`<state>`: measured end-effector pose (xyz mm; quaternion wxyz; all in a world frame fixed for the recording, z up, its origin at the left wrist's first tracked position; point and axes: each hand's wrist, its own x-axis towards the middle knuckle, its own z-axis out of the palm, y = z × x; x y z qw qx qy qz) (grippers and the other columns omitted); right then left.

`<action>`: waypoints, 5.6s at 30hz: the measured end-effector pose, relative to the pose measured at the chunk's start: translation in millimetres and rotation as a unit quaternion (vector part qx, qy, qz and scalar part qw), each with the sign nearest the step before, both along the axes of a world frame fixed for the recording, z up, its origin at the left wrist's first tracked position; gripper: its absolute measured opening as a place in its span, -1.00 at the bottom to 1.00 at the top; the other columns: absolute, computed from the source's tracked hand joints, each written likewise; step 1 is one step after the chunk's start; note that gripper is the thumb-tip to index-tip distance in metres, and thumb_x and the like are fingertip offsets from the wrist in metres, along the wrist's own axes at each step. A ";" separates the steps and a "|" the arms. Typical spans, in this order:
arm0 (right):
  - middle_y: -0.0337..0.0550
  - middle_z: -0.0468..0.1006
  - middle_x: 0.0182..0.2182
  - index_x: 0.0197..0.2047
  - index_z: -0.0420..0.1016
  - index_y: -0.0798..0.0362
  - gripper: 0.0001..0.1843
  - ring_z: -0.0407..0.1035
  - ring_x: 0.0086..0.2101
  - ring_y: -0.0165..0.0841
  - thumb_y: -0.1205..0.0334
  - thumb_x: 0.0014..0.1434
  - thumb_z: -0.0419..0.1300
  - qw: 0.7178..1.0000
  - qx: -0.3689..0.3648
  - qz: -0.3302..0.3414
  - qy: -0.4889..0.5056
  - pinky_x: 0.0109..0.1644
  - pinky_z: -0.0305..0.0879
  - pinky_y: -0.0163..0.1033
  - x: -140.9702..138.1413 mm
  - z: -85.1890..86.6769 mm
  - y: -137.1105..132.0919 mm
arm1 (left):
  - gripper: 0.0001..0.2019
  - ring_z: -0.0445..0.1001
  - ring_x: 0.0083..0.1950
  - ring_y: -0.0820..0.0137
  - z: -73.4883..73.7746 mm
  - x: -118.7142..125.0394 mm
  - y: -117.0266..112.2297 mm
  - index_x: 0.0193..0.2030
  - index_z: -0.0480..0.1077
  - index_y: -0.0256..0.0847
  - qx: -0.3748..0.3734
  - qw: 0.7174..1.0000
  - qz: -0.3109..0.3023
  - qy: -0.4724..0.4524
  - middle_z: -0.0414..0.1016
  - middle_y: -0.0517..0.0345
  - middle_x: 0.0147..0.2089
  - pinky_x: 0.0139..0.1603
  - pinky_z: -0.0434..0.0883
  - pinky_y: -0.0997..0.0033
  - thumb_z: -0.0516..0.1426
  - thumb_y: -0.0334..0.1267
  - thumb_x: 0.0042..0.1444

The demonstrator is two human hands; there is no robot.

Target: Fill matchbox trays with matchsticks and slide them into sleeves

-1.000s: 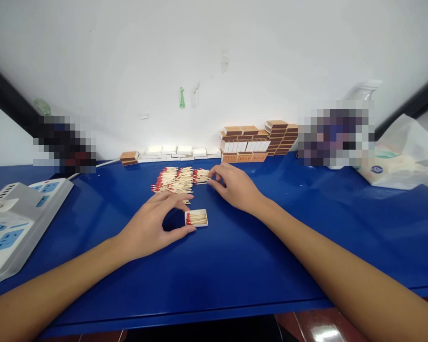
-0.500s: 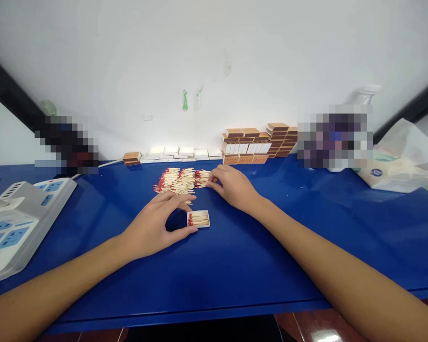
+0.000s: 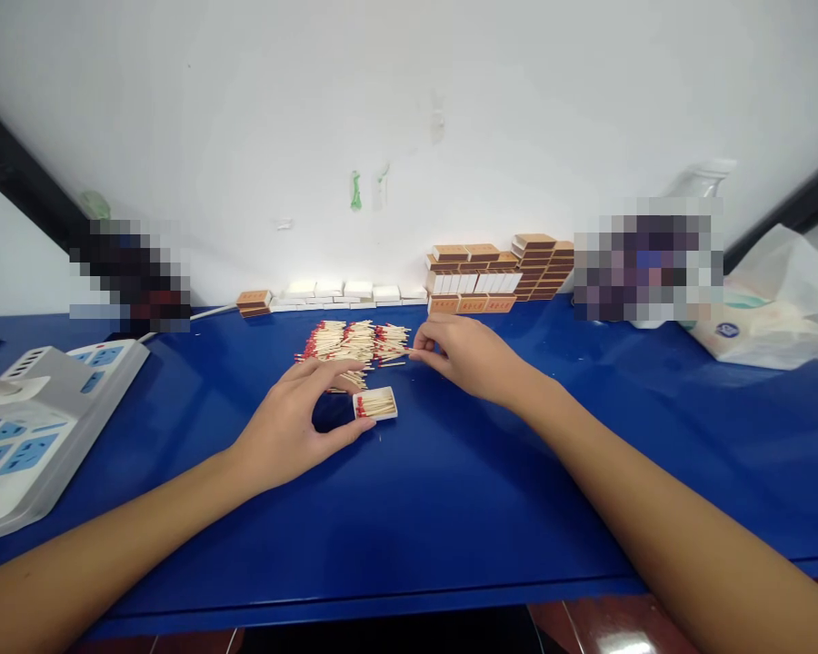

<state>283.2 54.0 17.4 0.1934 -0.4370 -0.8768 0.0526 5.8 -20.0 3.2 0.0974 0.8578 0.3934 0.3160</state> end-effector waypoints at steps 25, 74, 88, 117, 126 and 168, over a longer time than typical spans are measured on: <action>-0.19 0.61 -0.37 -0.21 0.67 0.00 -0.77 0.38 -0.43 -0.39 0.05 0.34 0.26 0.969 -0.218 0.096 0.063 -0.37 0.23 -0.27 -25.5 24.0 -45.1 | -0.38 0.53 0.18 0.12 -0.9 0.6 -0.5 0.34 0.26 -0.07 -0.009 1.000 -0.018 0.016 0.67 0.14 -0.01 0.28 0.43 -0.02 0.37 -0.13 0.21; -0.22 0.53 -0.33 -0.23 0.62 0.02 -0.92 0.36 -0.35 -0.39 0.23 0.32 0.33 0.981 -0.158 0.099 0.054 -0.26 0.20 -0.27 -30.1 17.1 -49.1 | -0.39 0.52 0.18 0.12 -1.9 0.4 0.1 0.32 0.27 -0.07 -0.016 1.000 -0.018 0.016 0.68 0.14 0.00 0.28 0.43 -0.02 0.37 -0.11 0.21; -0.30 0.45 -0.49 -0.32 0.57 0.06 -0.81 0.23 -0.49 -0.46 0.19 0.33 0.31 0.976 -0.175 0.095 0.088 -0.37 0.07 -0.29 -38.1 9.6 -51.4 | -0.40 0.52 0.19 0.13 -2.4 -0.1 0.7 0.32 0.29 -0.08 -0.022 1.000 -0.015 0.016 0.67 0.12 0.00 0.27 0.42 0.01 0.36 -0.12 0.20; -0.11 0.44 -0.20 0.02 0.58 0.00 -0.79 0.33 -0.34 -0.33 0.14 0.42 0.19 0.998 -0.025 0.023 0.054 -0.23 0.24 -0.23 -17.9 -23.5 -3.9 | -0.40 0.51 0.17 0.12 -2.0 0.7 -1.2 0.32 0.30 -0.08 -0.025 0.999 -0.024 0.019 0.68 0.14 -0.02 0.27 0.42 -0.01 0.37 -0.12 0.20; -0.14 0.42 -0.24 -0.20 0.50 0.04 -0.83 0.33 -0.30 -0.33 0.15 0.40 0.20 0.993 -0.083 0.035 0.077 -0.20 0.23 -0.23 -17.8 -20.4 -1.6 | -0.40 0.50 0.20 0.10 -0.7 1.3 -1.0 0.33 0.28 -0.07 -0.029 0.999 -0.024 0.024 0.68 0.14 -0.01 0.28 0.42 -0.03 0.35 -0.11 0.22; -0.05 0.48 -0.19 -0.21 0.38 0.02 -0.74 0.38 -0.25 -0.26 0.08 0.48 0.04 0.991 -0.124 0.032 0.042 -0.17 0.27 -0.16 -15.8 4.8 -25.5 | -0.40 0.52 0.18 0.09 0.1 0.8 -0.7 0.33 0.29 -0.08 -0.030 0.999 -0.020 0.021 0.68 0.12 -0.02 0.27 0.43 -0.04 0.36 -0.12 0.21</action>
